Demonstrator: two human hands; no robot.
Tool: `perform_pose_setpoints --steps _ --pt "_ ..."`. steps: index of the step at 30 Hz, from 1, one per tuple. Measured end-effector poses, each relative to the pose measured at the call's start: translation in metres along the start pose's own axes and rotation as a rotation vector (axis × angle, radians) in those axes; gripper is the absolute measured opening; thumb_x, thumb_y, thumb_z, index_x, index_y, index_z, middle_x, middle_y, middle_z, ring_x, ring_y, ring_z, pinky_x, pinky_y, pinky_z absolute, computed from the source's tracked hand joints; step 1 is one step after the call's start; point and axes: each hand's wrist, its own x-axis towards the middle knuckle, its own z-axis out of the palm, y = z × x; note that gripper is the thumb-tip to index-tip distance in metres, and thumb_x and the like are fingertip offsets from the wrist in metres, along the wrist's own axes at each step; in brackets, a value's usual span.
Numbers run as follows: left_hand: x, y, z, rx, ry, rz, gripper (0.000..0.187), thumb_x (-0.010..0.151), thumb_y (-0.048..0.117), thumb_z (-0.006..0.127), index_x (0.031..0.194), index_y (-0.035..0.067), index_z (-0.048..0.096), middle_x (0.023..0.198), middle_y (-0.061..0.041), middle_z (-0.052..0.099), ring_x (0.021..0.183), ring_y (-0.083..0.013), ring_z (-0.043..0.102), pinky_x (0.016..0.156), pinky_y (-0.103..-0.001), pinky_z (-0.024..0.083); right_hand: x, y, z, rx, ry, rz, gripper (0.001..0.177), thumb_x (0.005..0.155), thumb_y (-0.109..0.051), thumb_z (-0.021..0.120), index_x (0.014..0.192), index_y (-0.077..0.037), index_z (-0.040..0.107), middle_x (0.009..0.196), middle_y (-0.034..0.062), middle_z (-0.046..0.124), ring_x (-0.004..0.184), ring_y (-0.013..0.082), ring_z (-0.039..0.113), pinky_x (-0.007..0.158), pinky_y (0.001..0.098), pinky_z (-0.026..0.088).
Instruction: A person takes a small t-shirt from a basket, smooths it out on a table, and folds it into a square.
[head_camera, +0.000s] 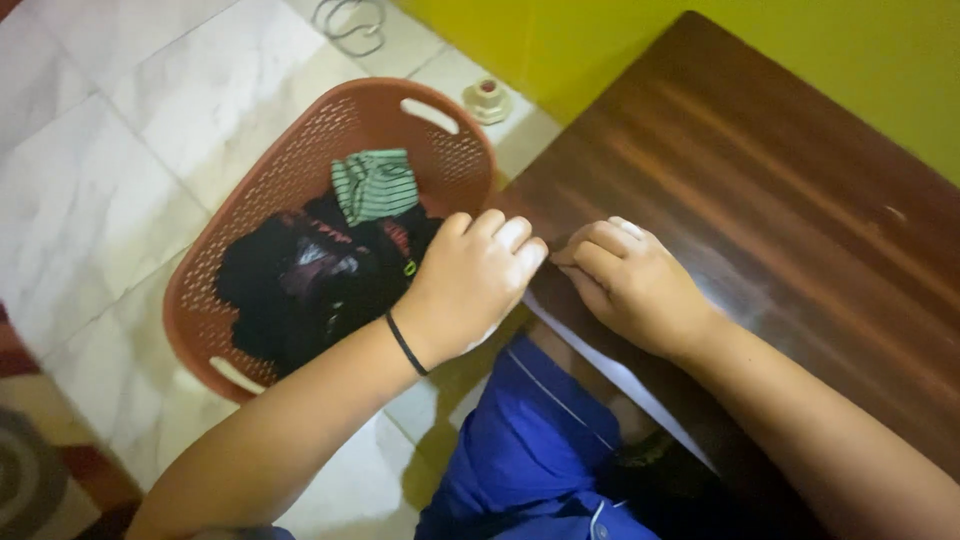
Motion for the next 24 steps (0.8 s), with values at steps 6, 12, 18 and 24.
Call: perform_pose_setpoints --steps 6,12,18,24 --pt "-0.05 -0.054 -0.024 0.075 -0.05 -0.144 0.009 0.088 0.029 0.059 0.093 0.022 0.062 0.088 0.002 0.055 0.086 -0.0211 0.058 0.068 -0.037 0.046 0.046 -0.013 0.034 0.083 -0.013 -0.061 0.007 0.088 -0.002 0.073 0.085 -0.004 0.067 0.09 0.0108 0.066 0.083 0.0327 0.067 0.072 0.0428 0.055" --pt "-0.101 -0.097 -0.055 0.141 -0.082 -0.338 0.011 0.094 0.028 0.06 0.101 0.02 0.061 0.092 0.001 0.054 0.089 -0.0223 0.059 0.071 -0.038 0.046 0.094 -0.03 0.065 0.083 -0.069 -0.146 0.007 0.088 -0.003 0.073 0.091 -0.003 0.066 0.095 0.0108 0.066 0.084 0.0331 0.066 0.073 0.0442 0.055" --pt "-0.144 -0.109 -0.056 0.115 -0.3 -0.572 0.018 0.094 0.029 0.066 0.109 0.02 0.065 0.097 0.001 0.058 0.095 -0.0228 0.062 0.077 -0.038 0.051 0.113 -0.043 0.107 -0.133 -0.343 -0.101 0.032 0.089 -0.03 0.074 0.115 -0.012 0.071 0.121 0.0051 0.064 0.112 0.0286 0.063 0.082 0.0419 0.054" --pt "-0.18 -0.118 -0.032 0.047 -0.537 -0.719 0.029 0.088 0.039 0.072 0.108 0.018 0.069 0.098 -0.002 0.066 0.096 -0.0262 0.067 0.078 -0.042 0.052 0.136 -0.061 0.129 -0.226 -0.766 0.032 0.047 0.091 -0.035 0.068 0.134 -0.016 0.062 0.145 0.0057 0.052 0.134 0.028 0.049 0.101 0.0453 0.046"
